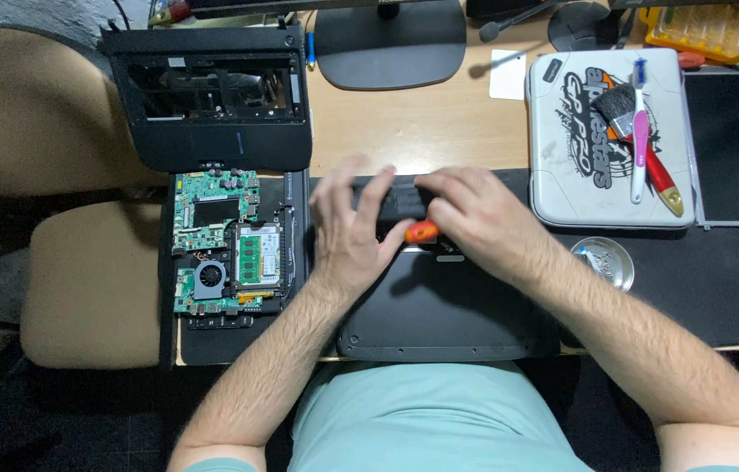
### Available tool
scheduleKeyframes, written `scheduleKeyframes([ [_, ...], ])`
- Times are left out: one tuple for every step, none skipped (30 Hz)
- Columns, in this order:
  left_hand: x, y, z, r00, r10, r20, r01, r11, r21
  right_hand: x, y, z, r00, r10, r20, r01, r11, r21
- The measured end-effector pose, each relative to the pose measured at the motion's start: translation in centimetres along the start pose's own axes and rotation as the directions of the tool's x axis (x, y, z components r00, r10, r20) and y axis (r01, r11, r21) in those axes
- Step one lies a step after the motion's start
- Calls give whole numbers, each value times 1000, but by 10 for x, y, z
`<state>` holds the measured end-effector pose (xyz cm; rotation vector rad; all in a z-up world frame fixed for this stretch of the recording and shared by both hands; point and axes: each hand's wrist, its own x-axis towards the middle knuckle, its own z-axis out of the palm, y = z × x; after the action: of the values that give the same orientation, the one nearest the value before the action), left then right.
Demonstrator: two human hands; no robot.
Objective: Assembling a laptop by attaching the screen to the base and securing components with a screwdriver.
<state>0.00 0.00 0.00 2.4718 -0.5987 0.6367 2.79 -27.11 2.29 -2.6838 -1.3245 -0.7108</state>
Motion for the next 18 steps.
scheduleKeyframes([
  [-2,-1,3,1000,-2,0,2,1000,1,1,10,11,1000,-1,0,1,1000,2],
  [-4,-2,6,997,-22,-78,22,1000,-8,2,20,21,1000,5,-10,-5,1000,20],
  [-5,-2,10,987,-40,-157,38,999,-20,3,32,31,1000,13,-20,-13,999,35],
  [-7,-3,12,987,-40,-158,37,999,-20,6,39,41,1000,13,-21,-13,999,35],
  [-10,-4,15,988,-15,-153,13,1000,-16,8,47,50,999,30,-24,-29,998,50],
  [-13,-4,17,989,9,-149,-11,1000,-13,11,54,60,999,46,-26,-44,997,66],
  [-11,-3,14,989,7,-150,-9,1000,-12,13,60,71,999,44,-26,-42,997,67],
  [-9,-2,11,995,27,-99,-31,999,-31,14,65,82,999,48,-13,-48,998,41],
  [-7,-1,8,998,50,-49,-52,997,-49,16,71,93,999,53,-2,-53,998,15],
  [-7,0,8,998,49,-50,-51,998,-48,21,73,96,999,52,-2,-52,999,15],
  [-6,0,9,998,68,-14,-69,996,-53,25,76,100,997,67,26,-67,998,-10],
  [-5,1,10,996,88,22,-87,994,-60,29,79,103,995,84,54,-82,996,-36],
  [-6,0,13,996,86,22,-85,995,-59,34,80,105,995,82,55,-80,996,-35],
  [-8,-1,16,994,96,46,-93,994,-60,38,82,107,993,91,70,-88,995,-40],
  [-9,-2,20,992,106,70,-102,993,-62,43,84,110,991,100,85,-96,994,-46],
  [-8,-2,20,992,104,70,-100,993,-60,47,88,110,992,98,85,-95,994,-44],
  [-9,-3,20,991,110,74,-105,993,-59,52,90,111,990,106,98,-102,994,-43],
  [-8,-4,20,990,115,77,-111,992,-59,56,93,112,987,113,112,-109,993,-42],
])
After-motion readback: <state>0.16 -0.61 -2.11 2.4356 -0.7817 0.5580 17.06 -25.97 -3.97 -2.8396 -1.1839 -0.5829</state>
